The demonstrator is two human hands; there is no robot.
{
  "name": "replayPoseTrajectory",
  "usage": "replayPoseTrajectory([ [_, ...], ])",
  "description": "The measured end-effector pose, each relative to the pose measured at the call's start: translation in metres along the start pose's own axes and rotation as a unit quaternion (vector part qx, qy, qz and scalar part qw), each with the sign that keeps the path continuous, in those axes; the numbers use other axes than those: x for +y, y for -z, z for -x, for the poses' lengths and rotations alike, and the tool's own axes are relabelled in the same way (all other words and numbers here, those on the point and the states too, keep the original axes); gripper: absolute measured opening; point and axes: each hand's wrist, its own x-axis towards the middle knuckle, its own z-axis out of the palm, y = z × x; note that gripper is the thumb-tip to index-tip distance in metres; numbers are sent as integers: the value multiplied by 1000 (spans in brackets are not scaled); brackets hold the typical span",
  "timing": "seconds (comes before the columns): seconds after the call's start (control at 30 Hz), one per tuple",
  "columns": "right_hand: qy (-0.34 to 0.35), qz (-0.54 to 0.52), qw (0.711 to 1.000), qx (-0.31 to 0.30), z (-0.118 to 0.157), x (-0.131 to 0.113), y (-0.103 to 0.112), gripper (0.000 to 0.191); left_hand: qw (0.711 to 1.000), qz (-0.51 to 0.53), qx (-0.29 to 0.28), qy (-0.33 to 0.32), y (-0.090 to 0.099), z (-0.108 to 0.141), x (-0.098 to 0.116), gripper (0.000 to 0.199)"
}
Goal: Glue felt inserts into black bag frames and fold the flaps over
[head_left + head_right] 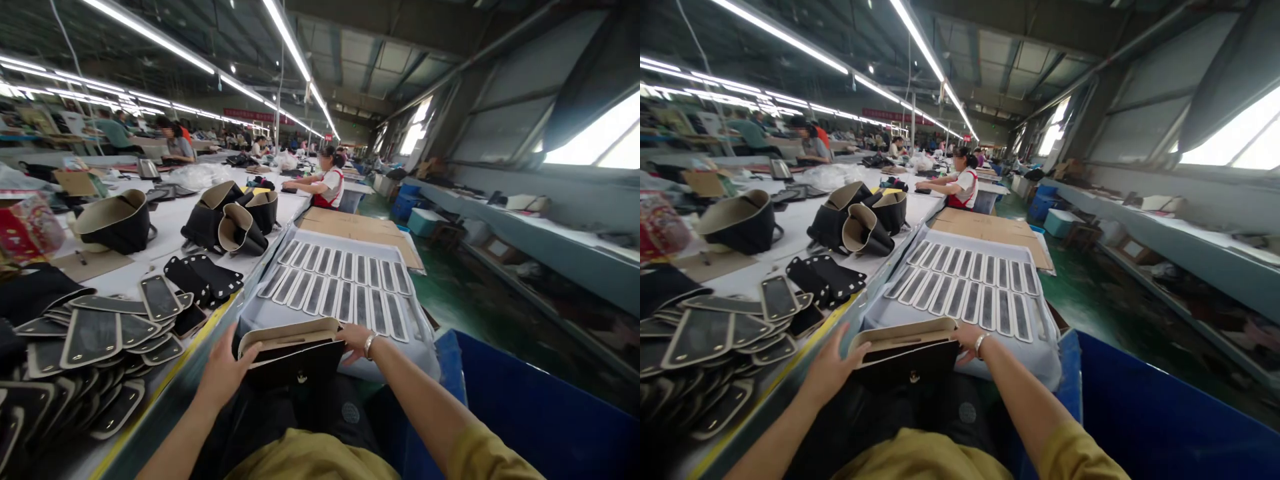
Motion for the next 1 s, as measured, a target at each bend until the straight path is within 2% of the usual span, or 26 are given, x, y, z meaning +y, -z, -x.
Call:
replayPoseTrajectory([
  [0.03, -10, 8, 1000, 4, -1, 3, -1, 28, 993, 81, -29, 81, -3, -2, -7, 60],
  [0.07, -16, 13, 1000, 7, -1, 7, -2, 25, 974, 160, -69, 144, -7, -4, -12, 56],
  [0.1, -18, 17, 1000, 10, 0, 10, -3, 23, 951, 226, -104, 184, -12, -4, -14, 52],
  [0.13, -18, 19, 1000, 13, 1, 14, -3, 22, 932, 275, -122, 204, -17, -5, -14, 49],
  [0.2, -13, 16, 1000, 22, 4, 21, -5, 21, 918, 314, -116, 211, -25, -8, -11, 46],
  [0.3, -6, 3, 999, 33, 7, 29, -5, 24, 920, 316, -91, 215, -33, -17, -1, 41],
  [0.43, -8, 6, 999, 34, 10, 32, -1, 30, 929, 286, -110, 207, -34, -31, 2, 40],
  [0.57, -11, 50, 999, 9, 10, 21, 5, 27, 949, 208, -114, 208, -27, -20, -7, 47],
  [0.6, -11, 75, 997, -7, 9, 16, 6, 24, 946, 206, -115, 222, -24, -13, -10, 51],
  [0.67, -11, 126, 991, -34, 4, 6, 5, 23, 920, 240, -135, 279, -20, 2, -16, 54],
  [0.77, -14, 163, 986, -20, -4, -6, 5, 18, 878, 296, -138, 351, -20, 13, -17, 52],
  [0.87, -16, 191, 981, 8, -2, -7, 4, 11, 883, 292, -132, 342, -23, 7, -9, 53],
  [1.0, -23, 212, 977, 24, 9, 1, -3, 9, 902, 246, -183, 304, -20, -10, 2, 57],
])
